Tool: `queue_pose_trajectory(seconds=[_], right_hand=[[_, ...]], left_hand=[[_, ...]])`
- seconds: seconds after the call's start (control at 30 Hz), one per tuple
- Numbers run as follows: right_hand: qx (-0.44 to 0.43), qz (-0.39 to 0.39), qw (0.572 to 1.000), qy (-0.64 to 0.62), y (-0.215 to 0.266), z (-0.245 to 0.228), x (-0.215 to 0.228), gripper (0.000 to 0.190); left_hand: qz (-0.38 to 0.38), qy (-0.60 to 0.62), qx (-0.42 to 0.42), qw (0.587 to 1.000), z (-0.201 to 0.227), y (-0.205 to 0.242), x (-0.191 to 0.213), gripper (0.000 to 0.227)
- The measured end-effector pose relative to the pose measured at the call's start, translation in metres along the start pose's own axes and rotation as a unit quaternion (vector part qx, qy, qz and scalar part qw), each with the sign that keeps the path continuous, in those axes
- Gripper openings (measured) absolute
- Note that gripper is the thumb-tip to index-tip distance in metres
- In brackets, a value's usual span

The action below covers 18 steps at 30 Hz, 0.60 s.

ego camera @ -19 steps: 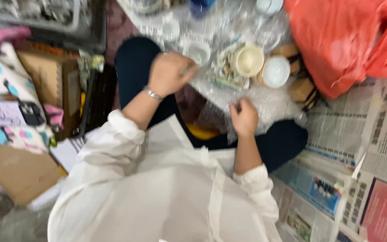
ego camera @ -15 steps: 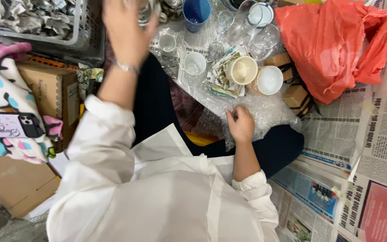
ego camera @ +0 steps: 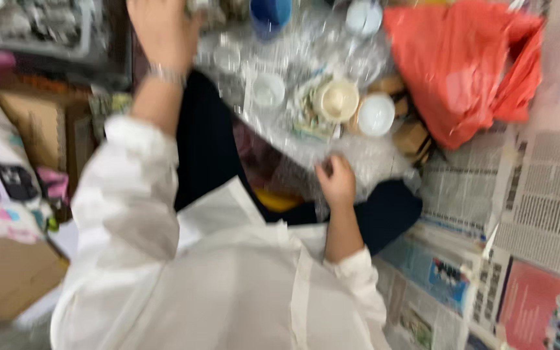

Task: The person sits on the floor and wraps small items, including a glass and a ceramic bowl, using sheets of newspaper. They fold the newspaper around each item and place the wrapped bundles into a nearby basket.

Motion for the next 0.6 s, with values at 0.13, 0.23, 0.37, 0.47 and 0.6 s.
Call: queue_pose_trajectory(seconds=[0.13,0.23,0.37,0.47,0.6], right_hand=[[-0.016,0.073,0.995,-0.071,0.018,0.002,0.017,0.022],[0.000,0.071,0.973,-0.221,0.030,0.012,0.008,0.024],[-0.027,0.025,0.923,-0.382,0.052,0.019,-0.039,0.042],[-0.197,-0.026,0.853,-0.483,0.071,0.028,-0.069,0.055],[-0.144,-0.050,0.856,-0.494,0.047,0.015,-0.065,0.064]], left_hand=[[0.056,0.095,0.015,0.994,0.082,0.008,0.062,0.042],[-0.058,0.309,0.046,0.948,0.145,0.048,0.071,0.038],[-0.168,0.549,0.206,0.792,0.226,0.127,0.032,0.046],[-0.226,0.579,0.416,0.664,0.248,0.188,-0.003,0.039],[-0.262,0.578,0.178,0.752,0.237,0.184,-0.021,0.038]])
Point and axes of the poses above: each hand's wrist, its own y-axis away from the middle knuckle, its own x-axis out of the back of the hand, z = x × y, the point moved 3 cm from there along -y, towards the middle knuckle, and after that the axes turned 13 degrees about y, right-handed, at the moved point
